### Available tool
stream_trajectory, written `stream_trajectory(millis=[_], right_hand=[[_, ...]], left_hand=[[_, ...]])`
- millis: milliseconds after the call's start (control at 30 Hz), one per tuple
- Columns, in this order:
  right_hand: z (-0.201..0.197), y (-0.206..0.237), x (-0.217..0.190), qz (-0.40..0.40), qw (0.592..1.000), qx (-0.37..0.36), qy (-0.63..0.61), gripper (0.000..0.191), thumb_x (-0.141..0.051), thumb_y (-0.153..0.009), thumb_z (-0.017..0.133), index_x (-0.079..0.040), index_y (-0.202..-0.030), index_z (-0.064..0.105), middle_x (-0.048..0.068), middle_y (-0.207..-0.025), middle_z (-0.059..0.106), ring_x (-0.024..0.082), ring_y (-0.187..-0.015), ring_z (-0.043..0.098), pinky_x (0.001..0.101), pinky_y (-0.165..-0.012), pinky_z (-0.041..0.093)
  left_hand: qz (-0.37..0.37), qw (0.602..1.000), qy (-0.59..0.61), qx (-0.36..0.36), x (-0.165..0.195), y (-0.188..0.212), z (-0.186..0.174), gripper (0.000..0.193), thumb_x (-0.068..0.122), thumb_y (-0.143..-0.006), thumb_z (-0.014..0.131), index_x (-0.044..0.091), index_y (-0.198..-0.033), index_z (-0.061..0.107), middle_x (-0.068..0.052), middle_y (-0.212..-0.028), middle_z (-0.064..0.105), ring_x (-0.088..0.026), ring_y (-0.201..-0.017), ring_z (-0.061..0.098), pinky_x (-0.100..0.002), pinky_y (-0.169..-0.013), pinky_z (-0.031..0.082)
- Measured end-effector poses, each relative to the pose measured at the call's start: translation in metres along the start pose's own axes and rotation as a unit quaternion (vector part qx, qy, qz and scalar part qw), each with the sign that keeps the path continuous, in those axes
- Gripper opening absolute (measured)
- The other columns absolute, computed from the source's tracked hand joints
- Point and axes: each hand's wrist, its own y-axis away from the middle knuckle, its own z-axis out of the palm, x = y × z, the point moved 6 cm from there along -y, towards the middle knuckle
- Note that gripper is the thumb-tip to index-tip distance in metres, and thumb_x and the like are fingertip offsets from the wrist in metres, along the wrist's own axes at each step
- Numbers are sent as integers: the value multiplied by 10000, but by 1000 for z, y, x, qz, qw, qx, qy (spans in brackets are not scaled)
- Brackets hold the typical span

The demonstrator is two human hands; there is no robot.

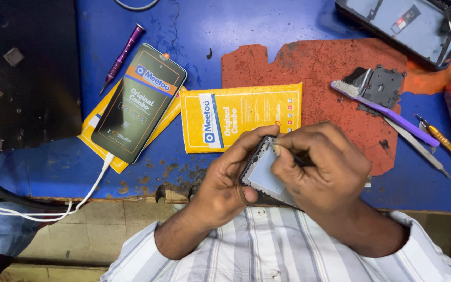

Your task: The person cleans the inside of a smartphone frame with a brush, then removes the battery from the phone's chassis. They then open a new screen assembly package, remove the screen, and peel off protective films from the back of the new screen.

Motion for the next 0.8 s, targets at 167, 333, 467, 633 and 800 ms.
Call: stream_trajectory(millis=[167, 333, 467, 633, 800], right_hand=[[-1, 2, 4, 27, 999, 20, 7, 131, -26, -927, 790, 18, -975, 676, 107, -917, 670, 154, -719, 688, 255, -618, 551], [-2, 0, 3, 3, 1000, -3, -20, 153, -41, -905, 801, 16, -978, 679, 108, -912, 667, 165, -766, 683, 258, -618, 549], [-1, -1, -1, -31, 999, -19, -23, 134, -56, -888, 797, -6, -949, 688, 95, -873, 657, 184, -763, 667, 278, -622, 534], [1, -3, -4, -50, 998, -25, -15, 153, -91, -890, 809, -7, -931, 687, 89, -845, 658, 207, -758, 656, 328, -672, 527], [1, -3, -5, -60, 998, -30, -23, 159, -102, -897, 810, -13, -930, 682, 83, -850, 664, 200, -772, 666, 297, -632, 530]], left_hand=[[-6, 1000, -3, -2, 0, -1, -1, 1018, 423, -900, 857, -11, -1641, 308, -105, -1550, 485, -193, -1466, 468, -361, -1282, 358], [-5, 1000, 27, -10, -1, -1, 1, 1011, 414, -909, 853, 5, -1649, 298, -119, -1526, 497, -210, -1433, 486, -377, -1251, 383], [10, 1000, 18, -13, -1, -3, 2, 988, 427, -926, 840, -3, -1642, 312, -119, -1566, 491, -193, -1433, 475, -367, -1287, 369], [5, 1000, 24, -13, 0, -3, 2, 997, 432, -918, 843, 1, -1639, 306, -126, -1568, 487, -199, -1429, 475, -380, -1293, 372], [4, 1000, 14, -10, 0, -3, 2, 1006, 447, -910, 845, -1, -1636, 312, -131, -1560, 490, -216, -1476, 475, -384, -1296, 369]])
